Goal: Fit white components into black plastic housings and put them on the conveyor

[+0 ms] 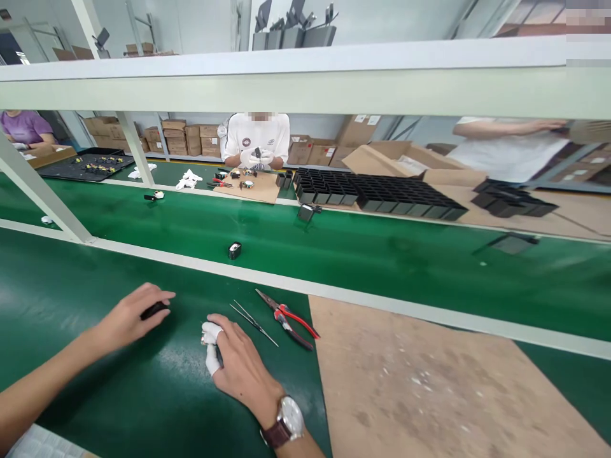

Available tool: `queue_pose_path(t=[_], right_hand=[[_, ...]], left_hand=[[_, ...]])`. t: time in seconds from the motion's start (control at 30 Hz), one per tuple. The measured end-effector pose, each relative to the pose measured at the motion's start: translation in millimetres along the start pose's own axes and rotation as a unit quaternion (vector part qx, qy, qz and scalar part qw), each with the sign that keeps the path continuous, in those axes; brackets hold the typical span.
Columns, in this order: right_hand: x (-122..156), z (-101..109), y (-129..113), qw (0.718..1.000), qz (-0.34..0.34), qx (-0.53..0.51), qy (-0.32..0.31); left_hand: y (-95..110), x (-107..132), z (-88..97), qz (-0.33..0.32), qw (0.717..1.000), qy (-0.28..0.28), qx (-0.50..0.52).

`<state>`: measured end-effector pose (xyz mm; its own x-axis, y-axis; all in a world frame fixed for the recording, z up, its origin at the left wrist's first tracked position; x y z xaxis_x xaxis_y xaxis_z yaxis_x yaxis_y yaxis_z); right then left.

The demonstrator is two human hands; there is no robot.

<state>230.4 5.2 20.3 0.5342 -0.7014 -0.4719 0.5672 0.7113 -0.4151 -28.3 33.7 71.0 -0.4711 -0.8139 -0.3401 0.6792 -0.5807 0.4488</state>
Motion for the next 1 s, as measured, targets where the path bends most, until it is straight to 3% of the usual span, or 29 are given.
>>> queue_pose_path(t=[0.1,0.23,0.53,0.67,0.8,1.0], right_hand=[[4,-1,2,0.999,-0.009,0.048,-0.015],[8,-3,5,0.997,0.001,0.075,-0.026],[6,3,13,0.997,-0.007,0.067,0.048],[4,9,9,0.994,-0.021,0.057,0.091],[1,15,5,0.990,-0.015,0.049,0.133],[0,17,7,0.988,-0.015,0.048,0.147]], left_hand=[[26,-16,-37.8,-0.054,0.998,-0.037,0.014],[24,-22,-67.5,-0.043,0.996,-0.063,0.036],[-5,-8,-50.6,0.067,0.977,-0.090,0.182],[-6,-8,-58.0,0.079,0.963,-0.105,0.234],[-2,-5,-62.4,0.092,0.970,-0.100,0.202],[7,-5,-61.1,0.053,0.971,-0.126,0.195]])
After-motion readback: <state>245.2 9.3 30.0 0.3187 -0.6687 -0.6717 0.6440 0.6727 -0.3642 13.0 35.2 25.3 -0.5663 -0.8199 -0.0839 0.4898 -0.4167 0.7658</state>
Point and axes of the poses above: each hand's wrist, its own x-axis away from the middle knuckle, its own z-axis out of the back of the hand, y = z × x, the point moved 4 cm from there along -x, towards the middle knuckle, and after that the axes turned 4 degrees about x, right-handed, at the moved point
